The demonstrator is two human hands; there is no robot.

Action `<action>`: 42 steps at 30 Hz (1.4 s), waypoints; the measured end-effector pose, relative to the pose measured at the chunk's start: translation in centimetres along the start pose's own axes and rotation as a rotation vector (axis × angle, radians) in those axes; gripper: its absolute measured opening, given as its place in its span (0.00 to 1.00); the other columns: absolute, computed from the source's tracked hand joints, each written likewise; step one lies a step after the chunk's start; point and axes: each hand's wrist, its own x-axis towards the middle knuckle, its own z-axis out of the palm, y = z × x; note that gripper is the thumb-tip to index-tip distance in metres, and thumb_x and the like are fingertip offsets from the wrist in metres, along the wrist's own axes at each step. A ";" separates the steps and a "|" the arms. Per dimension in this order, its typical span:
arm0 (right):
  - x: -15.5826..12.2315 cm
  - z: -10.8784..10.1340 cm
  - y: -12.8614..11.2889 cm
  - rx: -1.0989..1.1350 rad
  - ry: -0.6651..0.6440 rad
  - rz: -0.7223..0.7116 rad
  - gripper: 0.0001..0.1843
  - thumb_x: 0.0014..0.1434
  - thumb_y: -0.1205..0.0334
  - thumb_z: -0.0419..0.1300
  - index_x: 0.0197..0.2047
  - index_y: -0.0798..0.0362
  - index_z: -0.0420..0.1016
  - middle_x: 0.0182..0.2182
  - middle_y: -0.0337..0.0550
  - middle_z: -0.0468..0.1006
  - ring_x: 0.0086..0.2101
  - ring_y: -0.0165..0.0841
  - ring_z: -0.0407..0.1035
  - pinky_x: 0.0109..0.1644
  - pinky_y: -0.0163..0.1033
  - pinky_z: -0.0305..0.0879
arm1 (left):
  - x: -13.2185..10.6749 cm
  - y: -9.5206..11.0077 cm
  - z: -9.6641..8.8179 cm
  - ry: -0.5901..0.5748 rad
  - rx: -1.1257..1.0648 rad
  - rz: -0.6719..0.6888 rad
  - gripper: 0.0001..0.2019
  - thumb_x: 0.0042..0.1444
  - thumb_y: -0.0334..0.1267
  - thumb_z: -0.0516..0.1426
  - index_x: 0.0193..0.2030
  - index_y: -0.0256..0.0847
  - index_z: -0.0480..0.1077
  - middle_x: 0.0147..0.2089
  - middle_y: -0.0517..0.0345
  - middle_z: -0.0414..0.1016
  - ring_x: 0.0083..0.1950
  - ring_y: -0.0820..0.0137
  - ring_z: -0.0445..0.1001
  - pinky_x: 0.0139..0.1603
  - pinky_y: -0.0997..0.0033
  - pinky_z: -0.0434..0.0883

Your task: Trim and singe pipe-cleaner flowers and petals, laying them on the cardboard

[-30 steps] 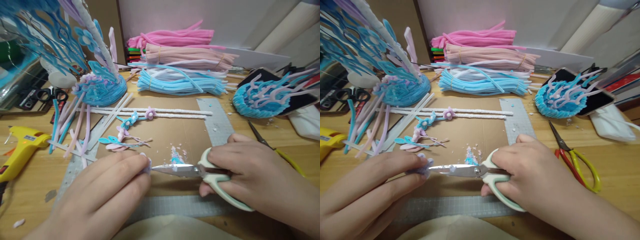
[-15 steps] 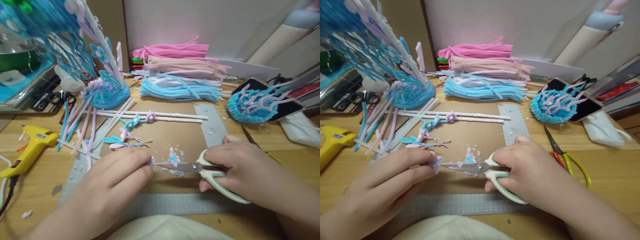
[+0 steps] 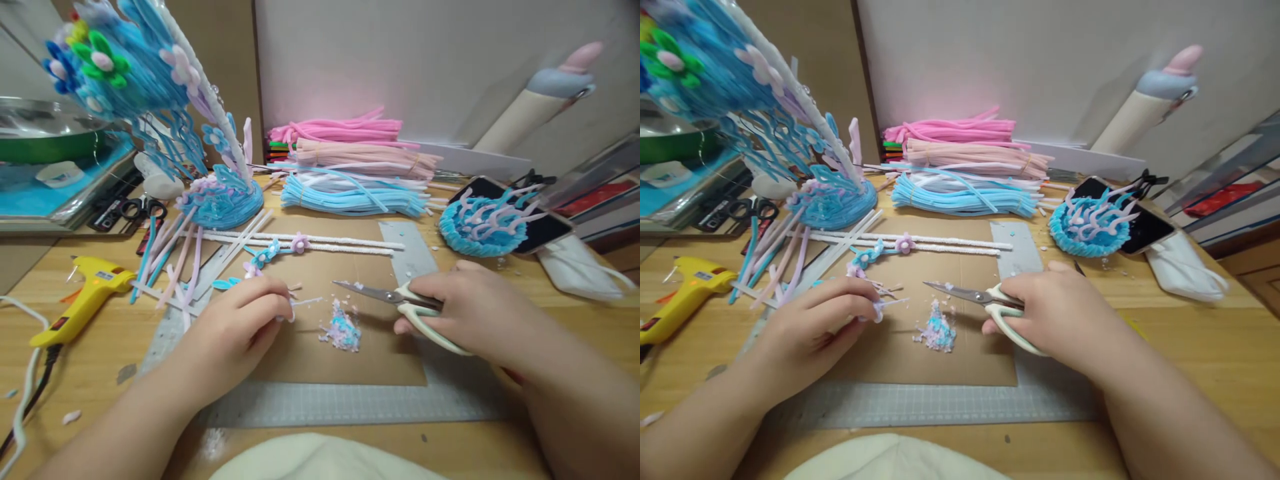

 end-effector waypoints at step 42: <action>0.5 0.5 -2.4 0.086 0.012 -0.135 0.20 0.54 0.44 0.68 0.25 0.49 0.70 0.23 0.33 0.77 0.28 0.34 0.70 0.37 0.41 0.51 | -0.3 0.5 -0.1 -0.010 0.079 0.112 0.13 0.62 0.21 0.52 0.45 0.43 0.69 0.48 0.53 0.77 0.50 0.66 0.75 0.49 0.66 0.71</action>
